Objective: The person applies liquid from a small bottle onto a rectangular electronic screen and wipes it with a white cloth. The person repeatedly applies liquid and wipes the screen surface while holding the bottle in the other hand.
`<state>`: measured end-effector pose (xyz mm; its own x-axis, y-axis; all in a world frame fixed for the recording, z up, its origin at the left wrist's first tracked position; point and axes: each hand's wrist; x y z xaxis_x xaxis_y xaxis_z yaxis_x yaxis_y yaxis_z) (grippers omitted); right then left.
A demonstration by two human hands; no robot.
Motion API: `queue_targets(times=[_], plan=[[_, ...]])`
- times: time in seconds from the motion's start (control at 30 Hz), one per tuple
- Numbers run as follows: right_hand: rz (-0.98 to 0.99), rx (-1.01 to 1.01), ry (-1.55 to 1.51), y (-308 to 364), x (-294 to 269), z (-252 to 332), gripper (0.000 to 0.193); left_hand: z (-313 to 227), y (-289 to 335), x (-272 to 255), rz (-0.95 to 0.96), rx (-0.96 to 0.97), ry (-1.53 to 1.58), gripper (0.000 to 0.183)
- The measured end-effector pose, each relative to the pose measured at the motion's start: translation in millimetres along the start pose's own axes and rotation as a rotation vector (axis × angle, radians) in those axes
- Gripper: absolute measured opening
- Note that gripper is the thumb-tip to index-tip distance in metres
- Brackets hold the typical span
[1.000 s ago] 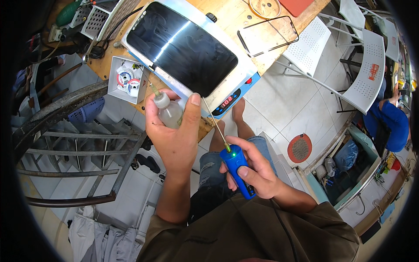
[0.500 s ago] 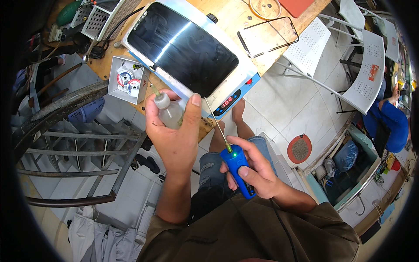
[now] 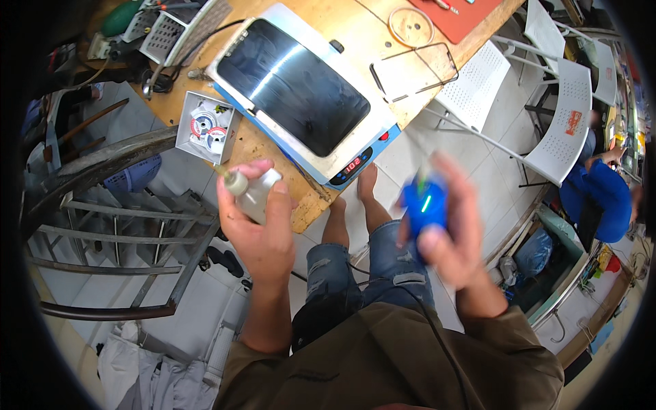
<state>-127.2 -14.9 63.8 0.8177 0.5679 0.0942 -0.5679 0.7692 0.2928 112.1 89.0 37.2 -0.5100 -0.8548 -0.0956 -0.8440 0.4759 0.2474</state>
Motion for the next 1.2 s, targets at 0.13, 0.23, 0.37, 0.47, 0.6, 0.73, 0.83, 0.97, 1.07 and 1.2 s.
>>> queue_targets(times=[0.13, 0.23, 0.37, 0.47, 0.6, 0.73, 0.83, 0.97, 1.07, 1.2], plan=[[-0.245, -0.483, 0.594, -160, -34, 15, 0.057, -1, 15, -17, -0.080, 0.004, -0.007, 0.034], [-0.371, -0.902, 1.018, -291, -32, -10, 0.037, -3, 22, -17, -0.066, -0.061, 0.008, 0.033], [-0.325, -0.718, 1.232, -377, -9, -44, 0.041, 8, 28, -21, -0.029, -0.094, 0.059, 0.034], [-0.372, -0.685, 1.244, -395, -2, -55, 0.040, 11, 30, -22, 0.020, -0.096, 0.125, 0.037], [-0.547, -1.155, 1.228, -364, -11, -43, 0.088, 1, 26, -15, 0.052, -0.099, 0.135, 0.036], [-0.154, -0.702, 0.660, -163, 16, 39, 0.016, -12, 23, -13, 0.110, -0.143, 0.171, 0.037], [0.243, -0.595, 0.461, -81, 28, 46, 0.027, -23, 23, -3, 0.270, -0.240, 0.272, 0.037], [0.186, -0.555, 0.375, -62, 30, 19, 0.034, -23, 20, -2, 0.376, -0.355, 0.340, 0.034], [0.036, -0.471, 0.489, -72, 23, 24, 0.034, -16, 6, -3, 0.293, -0.237, 0.188, 0.031], [-0.169, -0.566, 0.588, -115, -4, 24, 0.032, -9, -31, 6, -0.003, 0.100, -0.126, 0.027]])
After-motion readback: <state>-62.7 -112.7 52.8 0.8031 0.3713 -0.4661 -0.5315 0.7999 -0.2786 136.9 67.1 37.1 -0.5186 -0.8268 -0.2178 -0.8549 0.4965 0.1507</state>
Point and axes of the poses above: each hand's wrist, its own y-axis away from the middle knuckle, its own x-axis out of the palm, z = x × y, and after that the axes turned 10 degrees about -z, right-handed
